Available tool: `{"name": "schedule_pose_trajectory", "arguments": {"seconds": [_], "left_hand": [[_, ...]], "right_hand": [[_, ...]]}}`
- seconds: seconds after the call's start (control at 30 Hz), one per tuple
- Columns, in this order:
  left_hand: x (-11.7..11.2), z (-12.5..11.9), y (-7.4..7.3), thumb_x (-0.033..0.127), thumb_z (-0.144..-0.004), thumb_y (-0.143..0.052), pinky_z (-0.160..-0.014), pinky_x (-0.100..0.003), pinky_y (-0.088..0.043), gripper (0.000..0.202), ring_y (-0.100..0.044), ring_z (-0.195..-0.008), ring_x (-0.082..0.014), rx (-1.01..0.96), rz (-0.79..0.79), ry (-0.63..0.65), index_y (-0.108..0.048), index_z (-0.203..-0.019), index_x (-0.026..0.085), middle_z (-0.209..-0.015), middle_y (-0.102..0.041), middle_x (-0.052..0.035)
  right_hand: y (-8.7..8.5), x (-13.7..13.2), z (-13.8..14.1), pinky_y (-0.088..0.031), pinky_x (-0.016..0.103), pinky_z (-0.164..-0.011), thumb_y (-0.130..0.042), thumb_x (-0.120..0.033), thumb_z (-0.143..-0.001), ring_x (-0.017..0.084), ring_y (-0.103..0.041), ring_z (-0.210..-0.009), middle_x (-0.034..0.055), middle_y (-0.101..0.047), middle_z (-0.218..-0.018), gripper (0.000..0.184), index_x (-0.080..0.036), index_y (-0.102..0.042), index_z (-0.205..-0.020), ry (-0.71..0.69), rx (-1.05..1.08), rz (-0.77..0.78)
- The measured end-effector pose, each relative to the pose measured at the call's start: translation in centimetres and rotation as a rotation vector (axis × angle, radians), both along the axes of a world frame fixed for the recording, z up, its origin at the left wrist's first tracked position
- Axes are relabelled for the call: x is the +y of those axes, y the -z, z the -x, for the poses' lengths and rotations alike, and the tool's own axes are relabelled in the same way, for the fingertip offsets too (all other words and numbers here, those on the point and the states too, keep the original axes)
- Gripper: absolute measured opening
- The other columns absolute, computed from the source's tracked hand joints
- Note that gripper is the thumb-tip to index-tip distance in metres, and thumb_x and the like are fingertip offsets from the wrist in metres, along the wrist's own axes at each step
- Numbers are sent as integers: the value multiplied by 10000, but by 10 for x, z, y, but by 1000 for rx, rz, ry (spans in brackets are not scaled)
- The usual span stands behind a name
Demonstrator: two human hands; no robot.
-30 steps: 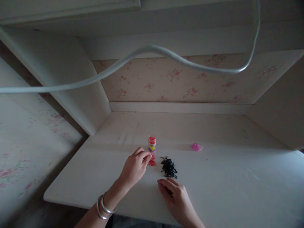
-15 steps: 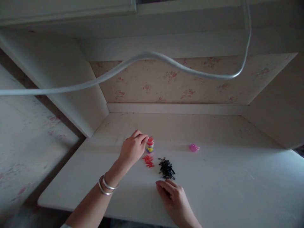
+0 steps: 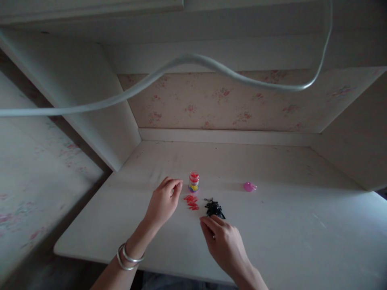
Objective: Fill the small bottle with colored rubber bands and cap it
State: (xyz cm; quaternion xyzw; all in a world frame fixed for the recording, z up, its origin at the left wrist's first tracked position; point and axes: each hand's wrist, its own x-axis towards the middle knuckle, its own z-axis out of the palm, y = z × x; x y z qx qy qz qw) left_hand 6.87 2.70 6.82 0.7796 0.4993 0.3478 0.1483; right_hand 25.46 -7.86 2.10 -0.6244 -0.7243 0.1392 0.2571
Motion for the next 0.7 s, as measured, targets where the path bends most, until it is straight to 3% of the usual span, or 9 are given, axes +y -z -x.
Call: {"name": "schedule_pose_trajectory", "arguments": {"seconds": [0.13, 0.3, 0.5, 0.7], "left_hand": [[-20, 10, 33, 292, -944, -443, -696, -220, -459, 214, -595, -770, -127, -35, 153, 18, -641, -979, 217, -921, -620, -28], [-41, 18, 64, 241, -931, -449, -718, -234, -465, 194, -600, -753, -130, -83, 284, 19, -639, -952, 215, -901, -617, -27], [-59, 17, 73, 231, -946, -407, -689, -233, -461, 222, -601, -787, -147, -1, 272, 29, -628, -939, 219, -881, -595, -27], [-65, 16, 73, 211, -954, -372, -726, -240, -466, 233, -601, -779, -143, 157, 207, 41, -604, -953, 237, -897, -582, -19]], "right_hand": [[-11, 27, 2, -367, 253, -662, -512, -212, -889, 159, -606, -761, 18, -658, -810, 180, -265, -684, -890, -20, -206, -38], [-7, 50, 11, -352, 285, -711, -532, -210, -892, 171, -591, -796, 40, -652, -823, 180, -230, -683, -797, -103, -350, -20], [-4, 57, 11, -335, 278, -714, -482, -180, -921, 163, -583, -805, 26, -636, -836, 218, -230, -670, -823, -156, -457, 56], [-6, 53, 7, -346, 267, -719, -425, -224, -963, 155, -578, -798, 22, -617, -840, 251, -225, -638, -830, -114, -411, 22]]}}
